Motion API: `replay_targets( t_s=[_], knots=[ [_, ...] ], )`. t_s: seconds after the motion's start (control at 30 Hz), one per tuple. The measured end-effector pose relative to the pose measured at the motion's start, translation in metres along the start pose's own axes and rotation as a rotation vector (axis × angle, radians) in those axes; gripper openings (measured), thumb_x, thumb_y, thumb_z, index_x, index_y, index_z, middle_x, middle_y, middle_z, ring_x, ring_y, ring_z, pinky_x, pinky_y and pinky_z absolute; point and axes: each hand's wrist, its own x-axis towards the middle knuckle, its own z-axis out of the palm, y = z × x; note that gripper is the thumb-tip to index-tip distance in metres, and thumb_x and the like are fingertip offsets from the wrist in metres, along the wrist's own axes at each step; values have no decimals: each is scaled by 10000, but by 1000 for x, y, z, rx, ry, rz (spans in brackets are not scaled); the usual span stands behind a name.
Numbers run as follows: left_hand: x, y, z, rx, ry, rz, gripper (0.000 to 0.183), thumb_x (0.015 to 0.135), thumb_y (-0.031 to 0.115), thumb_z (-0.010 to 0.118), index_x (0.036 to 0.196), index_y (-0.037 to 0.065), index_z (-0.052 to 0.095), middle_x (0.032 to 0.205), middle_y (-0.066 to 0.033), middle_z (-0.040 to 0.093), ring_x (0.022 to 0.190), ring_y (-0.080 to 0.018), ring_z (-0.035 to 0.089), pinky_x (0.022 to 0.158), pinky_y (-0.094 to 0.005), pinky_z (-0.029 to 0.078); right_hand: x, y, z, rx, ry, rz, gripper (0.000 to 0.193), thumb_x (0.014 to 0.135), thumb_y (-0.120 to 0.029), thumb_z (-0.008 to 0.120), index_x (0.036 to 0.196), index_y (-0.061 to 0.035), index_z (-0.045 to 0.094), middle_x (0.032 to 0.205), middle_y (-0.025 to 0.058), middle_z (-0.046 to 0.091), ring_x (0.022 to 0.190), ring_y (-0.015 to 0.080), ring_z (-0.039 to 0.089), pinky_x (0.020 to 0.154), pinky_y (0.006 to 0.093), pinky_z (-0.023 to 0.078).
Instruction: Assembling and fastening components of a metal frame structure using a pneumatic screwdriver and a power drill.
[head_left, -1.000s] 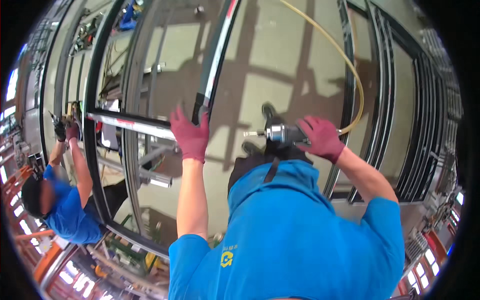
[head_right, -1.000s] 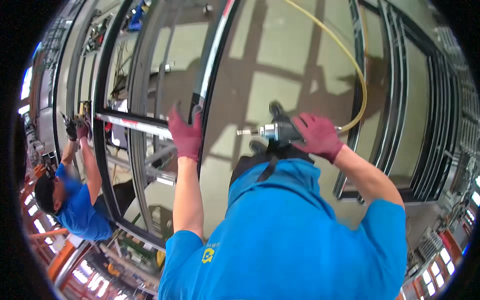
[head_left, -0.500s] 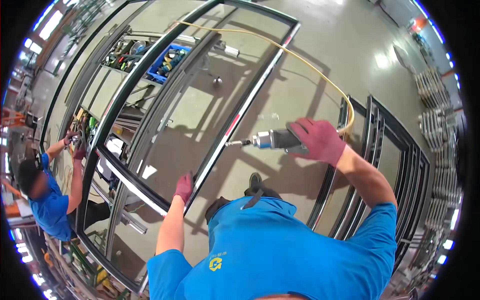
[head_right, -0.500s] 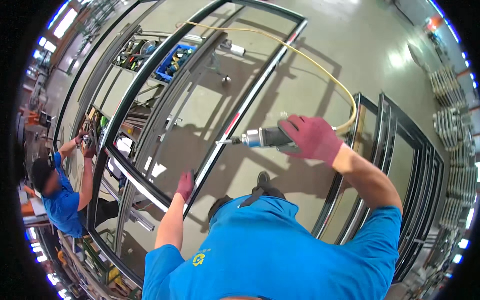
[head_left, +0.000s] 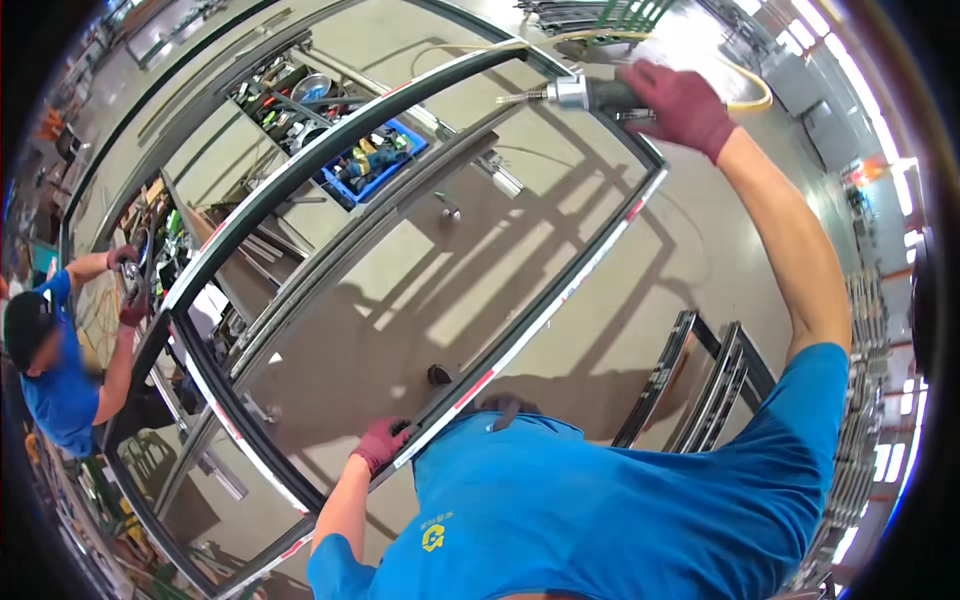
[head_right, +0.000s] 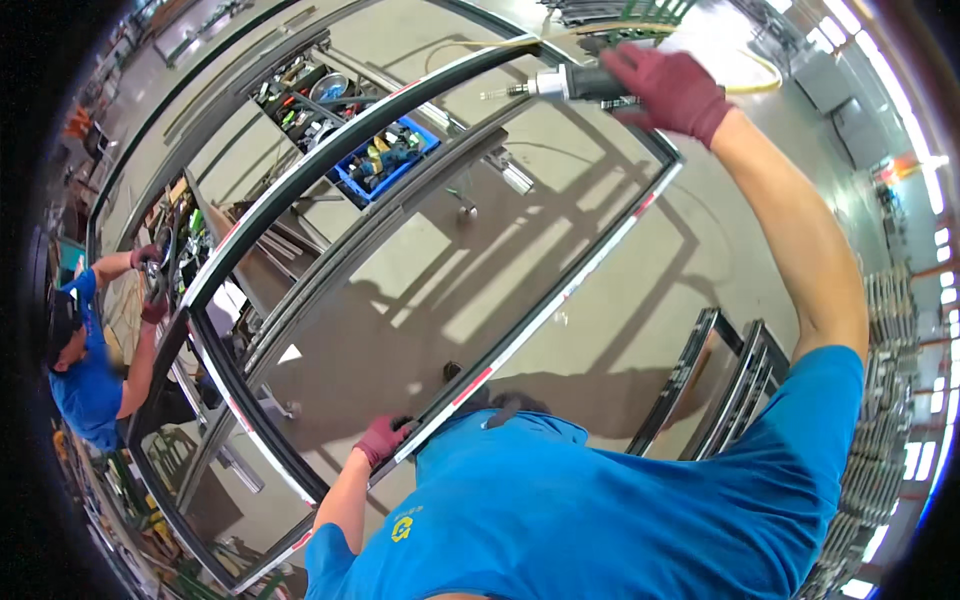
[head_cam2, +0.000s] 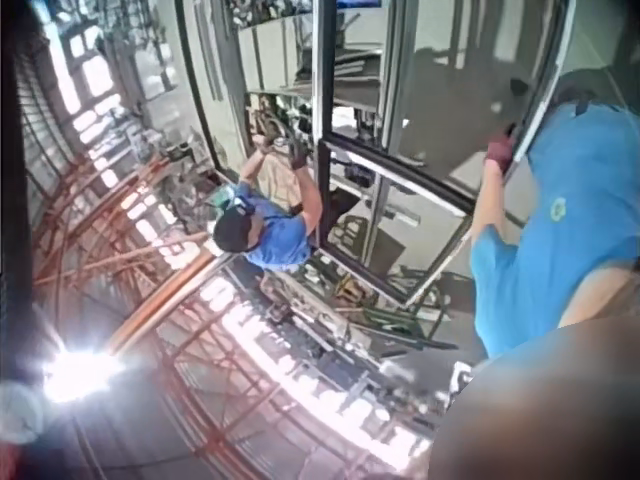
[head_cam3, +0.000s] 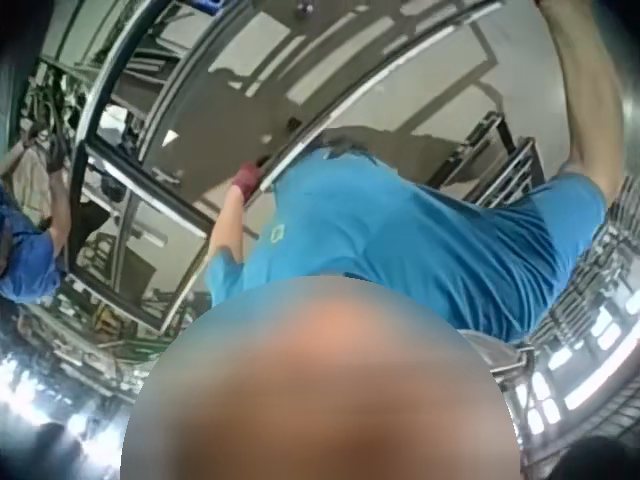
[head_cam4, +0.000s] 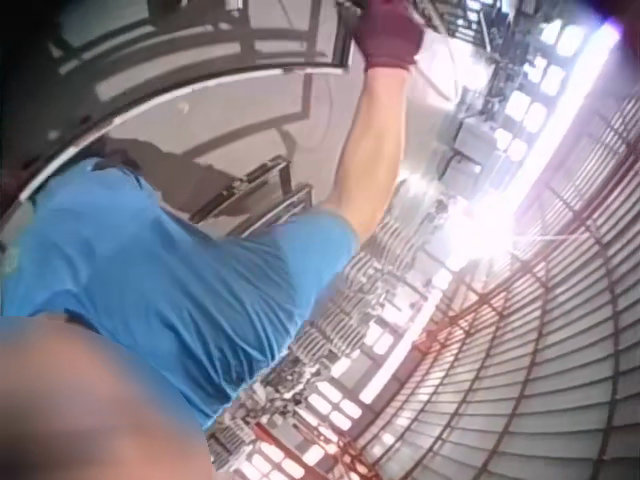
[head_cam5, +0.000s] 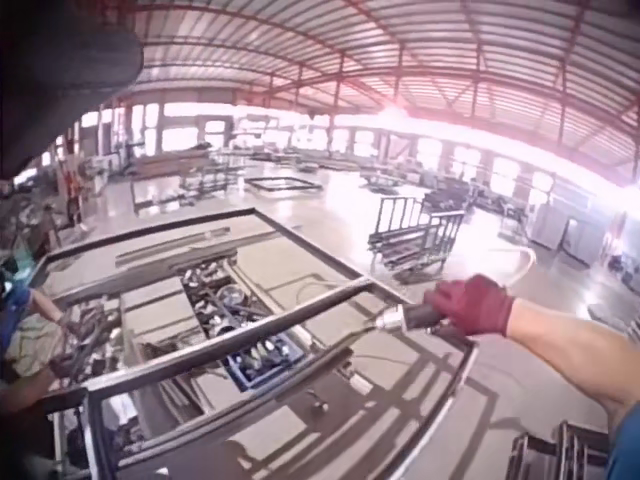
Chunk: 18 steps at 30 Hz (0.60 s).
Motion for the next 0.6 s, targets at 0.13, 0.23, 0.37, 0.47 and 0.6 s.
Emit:
replay_targets(
  t_s=[0.13,0.23,0.37,0.47,0.6],
  knots=[
    [20,57,-7,280,41,97,413,966,362,657,1313,142,695,1253,-197,701,1164,-414,656,1004,-463,527,124,44,48,-5,195,-97,712,833,-423,802,1419,-142,512,1283,122,615,1065,326,687,804,444,595],
    [13,76,-15,390,11,59,337,1000,374,568,1248,189,702,1179,-188,718,1113,-413,666,958,-503,529,232,33,93,77,160,-171,633,861,-377,789,1381,-131,525,1229,112,620,1054,336,689,826,472,586],
    [11,87,-4,244,200,-57,239,994,291,577,1144,155,703,1130,-168,727,1084,-412,669,933,-518,523,381,1,188,176,28,-294,580,872,-355,783,1350,-116,556,1217,130,637,1083,347,689,867,487,569],
    [15,94,-1,269,390,-128,211,961,292,626,1073,131,703,1102,-145,727,1072,-399,667,932,-507,510,477,-42,273,197,-82,-363,562,885,-377,777,1335,-111,570,1257,148,636,1139,359,680,900,505,552],
    [6,151,-29,355,531,-238,374,798,459,772,962,137,679,985,-103,702,974,-351,662,879,-476,486,569,-113,356,214,-201,-384,525,901,-406,766,1321,-140,599,1305,122,649,1156,344,685,920,494,556]
  ],
)
